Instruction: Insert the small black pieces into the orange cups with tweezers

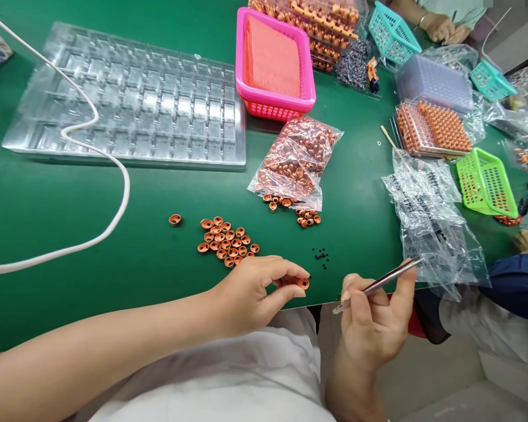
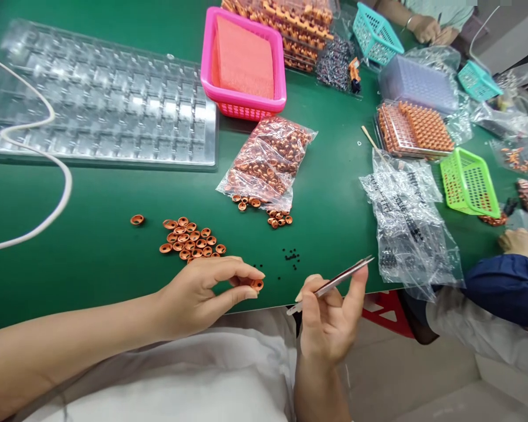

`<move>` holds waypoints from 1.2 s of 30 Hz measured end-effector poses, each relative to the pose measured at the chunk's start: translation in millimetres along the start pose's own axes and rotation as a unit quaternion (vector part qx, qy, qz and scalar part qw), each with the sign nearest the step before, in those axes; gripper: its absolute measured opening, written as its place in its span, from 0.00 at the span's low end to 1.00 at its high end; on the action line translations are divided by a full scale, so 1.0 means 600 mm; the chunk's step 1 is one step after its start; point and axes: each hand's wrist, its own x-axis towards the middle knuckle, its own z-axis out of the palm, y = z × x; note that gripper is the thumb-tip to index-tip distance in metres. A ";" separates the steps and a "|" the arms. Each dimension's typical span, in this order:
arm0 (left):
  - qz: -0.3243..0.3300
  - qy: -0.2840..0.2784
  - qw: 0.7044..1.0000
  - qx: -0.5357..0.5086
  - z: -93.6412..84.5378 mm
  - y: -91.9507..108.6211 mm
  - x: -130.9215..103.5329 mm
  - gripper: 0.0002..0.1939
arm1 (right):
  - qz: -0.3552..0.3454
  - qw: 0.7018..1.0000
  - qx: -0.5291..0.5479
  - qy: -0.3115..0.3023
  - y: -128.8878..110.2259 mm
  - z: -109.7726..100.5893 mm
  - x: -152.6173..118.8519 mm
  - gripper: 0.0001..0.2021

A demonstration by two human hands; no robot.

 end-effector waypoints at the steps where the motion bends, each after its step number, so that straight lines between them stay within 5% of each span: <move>1: 0.002 0.000 1.000 0.000 0.000 -0.001 0.000 0.06 | 0.013 1.000 0.003 -0.005 0.002 -0.006 0.002 0.42; 4: 0.002 -0.002 1.000 -0.002 0.002 -0.003 -0.002 0.07 | 0.021 0.999 0.023 -0.017 0.011 -0.021 0.001 0.45; 9: -0.018 -0.013 1.000 -0.018 0.004 -0.002 -0.001 0.08 | -0.010 1.000 0.013 -0.013 0.025 -0.031 -0.006 0.19; 12: -0.027 -0.019 0.999 -0.027 0.005 0.000 -0.002 0.08 | -0.025 0.999 0.020 -0.023 0.026 -0.029 -0.006 0.17; 19: -0.019 -0.027 0.999 -0.033 0.006 -0.001 -0.003 0.09 | -0.064 0.994 0.007 -0.085 0.018 -0.018 -0.003 0.39; 28: 0.004 -0.018 0.999 -0.037 0.014 -0.021 -0.007 0.09 | -0.084 0.971 -0.045 -0.220 0.027 -0.031 -0.005 0.48; 32: -0.005 -0.020 0.999 -0.036 0.014 -0.022 -0.005 0.09 | -0.042 0.982 -0.061 -0.171 0.021 -0.030 0.006 0.29; 36: 0.000 -0.034 0.999 -0.027 0.008 -0.017 -0.003 0.09 | -0.091 0.980 -0.051 -0.167 0.017 -0.029 0.020 0.07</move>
